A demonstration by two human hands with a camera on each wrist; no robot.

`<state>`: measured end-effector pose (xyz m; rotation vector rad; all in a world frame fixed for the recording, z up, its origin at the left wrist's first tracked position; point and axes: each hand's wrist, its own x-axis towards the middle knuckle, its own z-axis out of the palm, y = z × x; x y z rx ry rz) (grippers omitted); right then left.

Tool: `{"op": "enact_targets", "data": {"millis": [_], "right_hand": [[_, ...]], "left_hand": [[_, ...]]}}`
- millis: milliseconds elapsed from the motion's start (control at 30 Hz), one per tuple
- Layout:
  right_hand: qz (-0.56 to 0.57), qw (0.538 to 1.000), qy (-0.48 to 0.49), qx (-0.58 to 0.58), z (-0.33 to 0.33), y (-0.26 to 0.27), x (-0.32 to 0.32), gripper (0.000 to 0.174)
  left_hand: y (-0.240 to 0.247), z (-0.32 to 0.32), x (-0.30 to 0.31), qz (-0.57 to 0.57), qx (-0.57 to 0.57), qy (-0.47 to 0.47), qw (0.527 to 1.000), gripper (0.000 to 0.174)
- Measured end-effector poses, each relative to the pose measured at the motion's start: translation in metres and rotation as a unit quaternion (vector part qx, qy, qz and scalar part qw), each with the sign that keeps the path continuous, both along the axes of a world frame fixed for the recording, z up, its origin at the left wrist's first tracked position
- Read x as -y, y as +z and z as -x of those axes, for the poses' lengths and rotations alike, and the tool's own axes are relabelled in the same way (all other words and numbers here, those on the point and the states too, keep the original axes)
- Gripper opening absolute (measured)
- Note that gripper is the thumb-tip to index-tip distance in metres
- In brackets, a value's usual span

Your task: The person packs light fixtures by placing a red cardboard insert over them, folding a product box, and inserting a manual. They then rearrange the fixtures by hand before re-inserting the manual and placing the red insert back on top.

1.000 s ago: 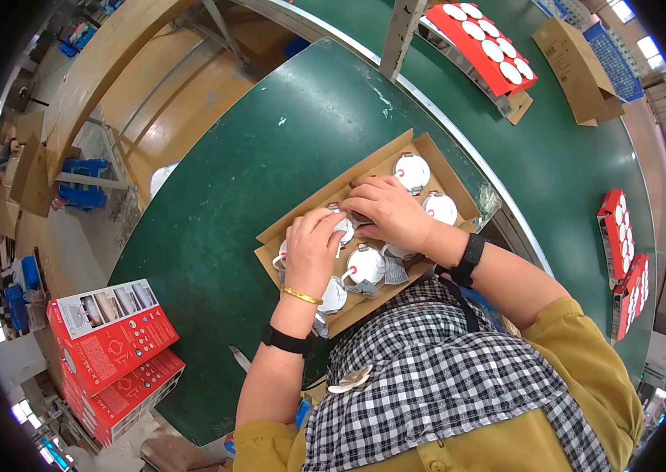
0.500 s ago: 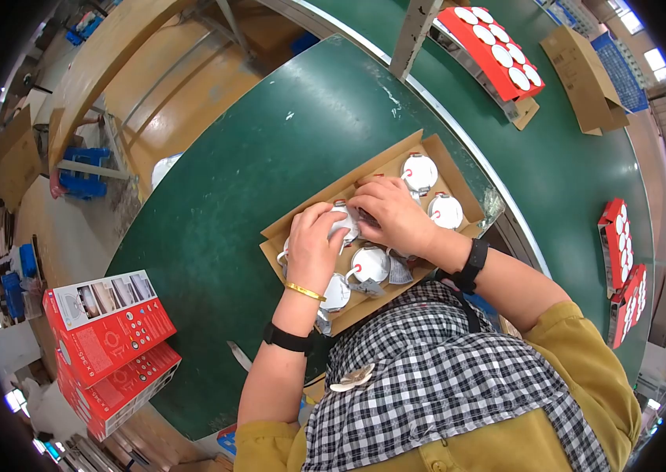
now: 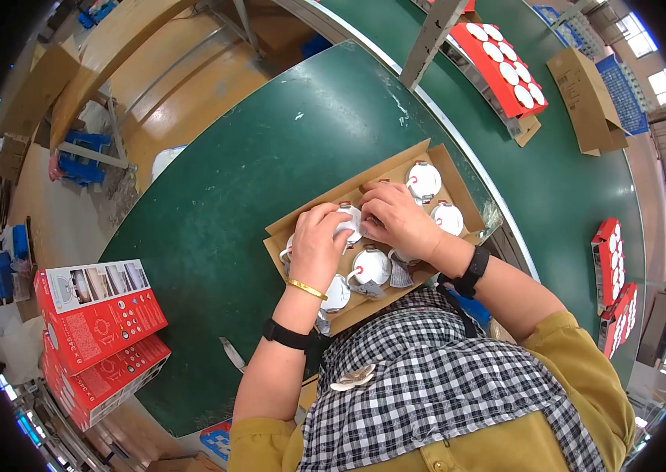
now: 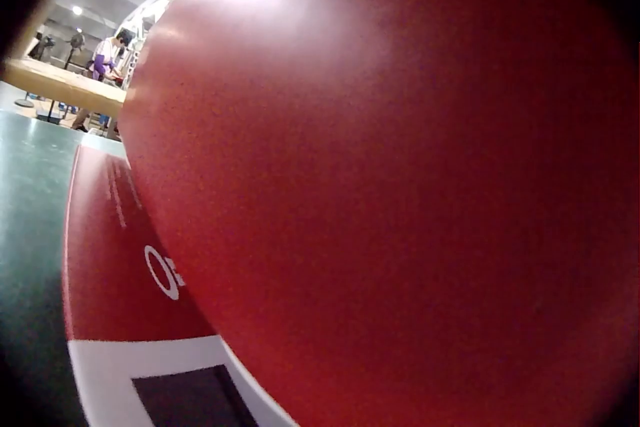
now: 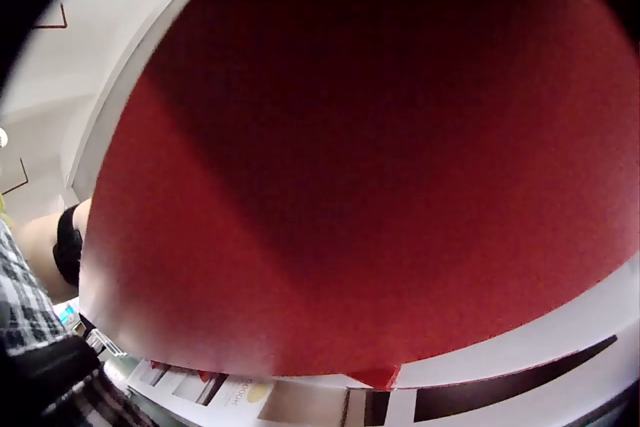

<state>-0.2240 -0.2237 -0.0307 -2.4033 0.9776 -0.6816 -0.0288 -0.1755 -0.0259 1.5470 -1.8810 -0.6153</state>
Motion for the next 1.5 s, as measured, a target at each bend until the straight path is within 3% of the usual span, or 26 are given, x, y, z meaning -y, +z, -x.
{"op": "enact_targets", "data": {"millis": [1500], "right_hand": [[0.027,0.999,-0.032,0.006,-0.0082,-0.0047,-0.0099,0.007]], "left_hand": [[-0.0068,-0.0011,-0.0011,0.016,-0.001,0.004,1.0,0.028]]}}
